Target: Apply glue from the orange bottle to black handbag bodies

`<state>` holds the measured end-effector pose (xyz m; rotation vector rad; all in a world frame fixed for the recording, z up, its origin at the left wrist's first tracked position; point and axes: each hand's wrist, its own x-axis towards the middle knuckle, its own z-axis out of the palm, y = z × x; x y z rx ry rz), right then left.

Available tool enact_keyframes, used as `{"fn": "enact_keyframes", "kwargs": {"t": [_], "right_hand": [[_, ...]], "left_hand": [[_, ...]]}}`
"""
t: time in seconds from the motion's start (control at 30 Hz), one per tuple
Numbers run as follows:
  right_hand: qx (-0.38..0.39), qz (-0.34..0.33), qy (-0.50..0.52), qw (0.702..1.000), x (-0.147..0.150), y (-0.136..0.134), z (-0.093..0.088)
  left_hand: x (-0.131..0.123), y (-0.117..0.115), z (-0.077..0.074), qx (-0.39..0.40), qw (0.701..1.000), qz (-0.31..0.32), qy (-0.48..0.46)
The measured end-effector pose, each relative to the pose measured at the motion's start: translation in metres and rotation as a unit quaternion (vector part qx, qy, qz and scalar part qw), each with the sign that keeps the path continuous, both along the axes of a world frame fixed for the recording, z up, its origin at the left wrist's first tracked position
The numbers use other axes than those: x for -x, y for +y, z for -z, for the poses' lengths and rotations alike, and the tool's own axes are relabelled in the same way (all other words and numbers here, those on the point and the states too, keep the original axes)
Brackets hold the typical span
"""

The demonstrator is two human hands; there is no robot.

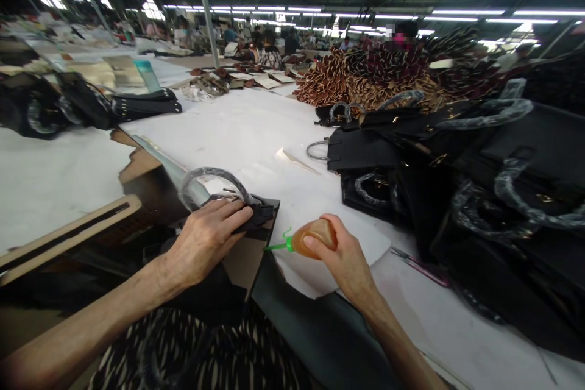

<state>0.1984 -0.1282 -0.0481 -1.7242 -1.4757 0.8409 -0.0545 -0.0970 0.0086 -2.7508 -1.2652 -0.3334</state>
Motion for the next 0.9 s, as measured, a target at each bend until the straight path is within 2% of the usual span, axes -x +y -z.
{"fn": "enact_keyframes", "kwargs": {"t": [0.43, 0.7, 0.9], "right_hand": [[0.029, -0.028, 0.014, 0.999, 0.006, -0.024, 0.0], [0.044, -0.042, 0.005, 0.998, 0.011, -0.039, -0.008], [0.05, -0.053, 0.008, 0.997, 0.015, -0.049, -0.005]], "left_hand": [[0.001, -0.004, 0.003, 0.002, 1.0, 0.004, -0.023], [0.003, -0.005, 0.006, -0.017, 1.0, 0.005, -0.023], [0.003, -0.005, 0.005, -0.011, 1.0, 0.004, -0.019]]}}
